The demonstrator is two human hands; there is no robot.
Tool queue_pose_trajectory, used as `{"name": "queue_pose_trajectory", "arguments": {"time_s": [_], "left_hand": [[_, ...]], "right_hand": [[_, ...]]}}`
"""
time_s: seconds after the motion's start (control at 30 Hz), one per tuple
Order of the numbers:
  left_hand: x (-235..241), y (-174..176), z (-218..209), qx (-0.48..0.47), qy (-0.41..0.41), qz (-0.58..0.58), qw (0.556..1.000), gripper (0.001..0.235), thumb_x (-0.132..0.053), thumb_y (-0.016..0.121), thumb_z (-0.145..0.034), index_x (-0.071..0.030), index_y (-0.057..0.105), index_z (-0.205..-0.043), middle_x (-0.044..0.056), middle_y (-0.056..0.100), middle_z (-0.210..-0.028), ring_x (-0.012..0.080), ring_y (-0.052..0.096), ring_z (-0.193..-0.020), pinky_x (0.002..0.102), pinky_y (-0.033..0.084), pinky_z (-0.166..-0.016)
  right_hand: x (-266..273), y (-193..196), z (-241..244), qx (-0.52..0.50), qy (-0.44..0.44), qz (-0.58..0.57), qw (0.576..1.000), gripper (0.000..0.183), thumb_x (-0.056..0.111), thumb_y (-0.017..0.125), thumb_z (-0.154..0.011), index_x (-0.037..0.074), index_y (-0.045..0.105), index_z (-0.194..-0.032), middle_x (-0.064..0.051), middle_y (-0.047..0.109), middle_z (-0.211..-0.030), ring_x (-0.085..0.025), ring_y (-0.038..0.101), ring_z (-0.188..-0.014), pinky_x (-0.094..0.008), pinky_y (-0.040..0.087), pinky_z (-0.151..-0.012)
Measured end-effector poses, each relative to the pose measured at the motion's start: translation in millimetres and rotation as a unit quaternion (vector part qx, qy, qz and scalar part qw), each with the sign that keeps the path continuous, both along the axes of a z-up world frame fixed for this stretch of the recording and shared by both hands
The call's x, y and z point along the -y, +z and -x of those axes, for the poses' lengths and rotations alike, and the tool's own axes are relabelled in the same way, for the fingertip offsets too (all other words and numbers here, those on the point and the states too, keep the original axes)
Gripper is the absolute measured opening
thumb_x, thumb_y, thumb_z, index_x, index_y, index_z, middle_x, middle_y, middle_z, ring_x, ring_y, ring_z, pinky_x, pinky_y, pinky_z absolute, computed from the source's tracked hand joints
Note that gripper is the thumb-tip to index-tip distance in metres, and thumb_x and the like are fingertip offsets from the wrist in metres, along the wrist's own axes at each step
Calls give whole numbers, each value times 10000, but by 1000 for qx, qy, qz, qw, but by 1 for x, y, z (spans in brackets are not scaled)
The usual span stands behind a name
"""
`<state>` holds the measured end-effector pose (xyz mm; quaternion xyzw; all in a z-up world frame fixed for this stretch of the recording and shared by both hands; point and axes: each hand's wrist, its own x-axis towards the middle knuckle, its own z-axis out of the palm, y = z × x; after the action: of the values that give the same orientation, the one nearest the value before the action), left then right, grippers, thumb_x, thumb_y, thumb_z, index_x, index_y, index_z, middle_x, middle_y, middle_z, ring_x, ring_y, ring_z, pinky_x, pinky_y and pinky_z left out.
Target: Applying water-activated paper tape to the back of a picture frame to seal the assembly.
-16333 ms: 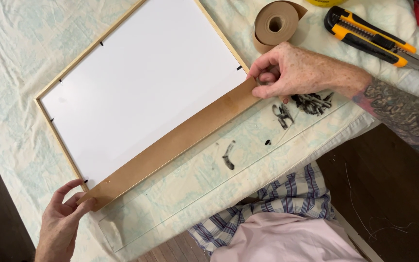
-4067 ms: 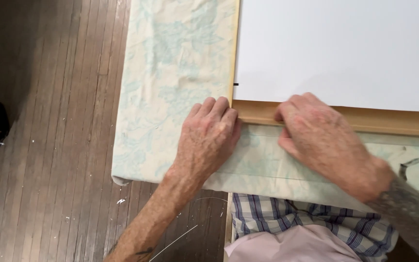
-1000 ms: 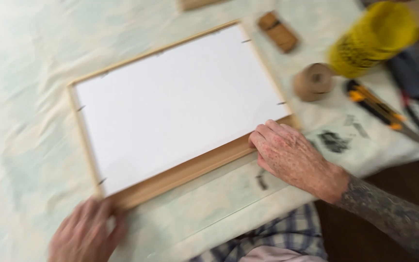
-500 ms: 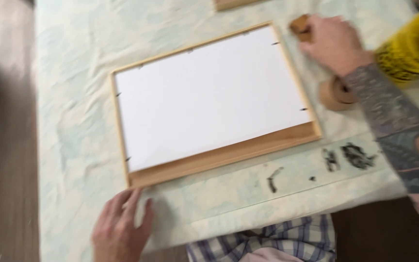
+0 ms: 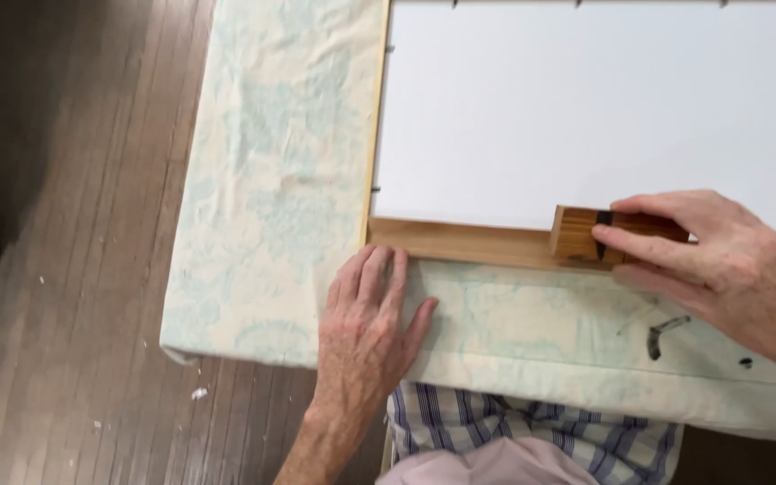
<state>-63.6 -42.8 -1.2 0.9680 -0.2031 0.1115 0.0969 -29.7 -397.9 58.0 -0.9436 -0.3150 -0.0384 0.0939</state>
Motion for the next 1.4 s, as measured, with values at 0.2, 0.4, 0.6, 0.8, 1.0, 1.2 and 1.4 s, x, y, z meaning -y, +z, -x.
{"name": "queue_pose_trajectory", "arguments": {"time_s": [0.2, 0.4, 0.6, 0.8, 1.0, 1.2, 1.4], "left_hand": [[-2, 8, -2, 24, -3, 10, 1000, 616, -466, 705, -976, 7, 582, -1352, 177, 513, -1310, 323, 536, -1224, 408, 521, -1024], [-4, 5, -3, 28, -4, 32, 999, 650, -468, 743, -962, 4, 563, -1370, 197, 524, -1308, 347, 530, -1239, 439, 524, -1031], [-3, -4, 1, 2, 12, 19, 1000, 719, -519, 699, -962, 4, 532, -1426, 201, 542, -1345, 357, 513, -1311, 487, 432, -1159], [-6, 3, 3, 30, 12, 61, 998, 663, -475, 766, -940, 15, 597, -1353, 234, 566, -1273, 403, 544, -1276, 526, 466, -1119], [-6, 3, 3, 19, 7, -4, 1000, 758, -624, 650, -957, -40, 573, -1434, 199, 574, -1319, 340, 538, -1283, 489, 468, -1117], [0, 16, -3, 25, -34, 30, 999, 643, -496, 700, -951, -57, 563, -1399, 202, 586, -1248, 363, 563, -1205, 465, 496, -1066], [-5, -13, -4, 81, 15, -88, 993, 707, -665, 715, -837, -202, 654, -1367, 103, 603, -1227, 258, 660, -1155, 369, 622, -924]], "right_hand": [[-8, -14, -10, -12, 35, 35, 999, 533, 204, 652, -880, 171, 623, -1411, -110, 598, -1412, -259, 608, -1234, -414, 538, -1096], [-24, -24, -23, -63, 36, 25, 997, 563, 213, 649, -864, 196, 609, -1425, -97, 553, -1461, -238, 577, -1283, -402, 511, -1135], [-86, -26, -47, -17, 117, -37, 992, 507, 252, 718, -869, 173, 659, -1367, -125, 632, -1399, -297, 641, -1212, -423, 535, -1064], [-157, -24, -67, -14, 147, -33, 988, 501, 262, 713, -895, 140, 654, -1378, -150, 647, -1324, -301, 639, -1143, -425, 569, -1000], [-156, -29, -69, -88, 106, -33, 990, 539, 269, 710, -879, 187, 629, -1405, -163, 633, -1362, -322, 630, -1170, -439, 578, -948], [-93, -21, -47, -89, 55, -82, 991, 498, 224, 771, -862, 181, 665, -1347, -153, 668, -1296, -302, 643, -1120, -480, 522, -936], [13, -28, -16, -58, 31, -49, 997, 497, 229, 782, -854, 215, 669, -1338, -142, 670, -1311, -273, 673, -1112, -489, 528, -974]]}}
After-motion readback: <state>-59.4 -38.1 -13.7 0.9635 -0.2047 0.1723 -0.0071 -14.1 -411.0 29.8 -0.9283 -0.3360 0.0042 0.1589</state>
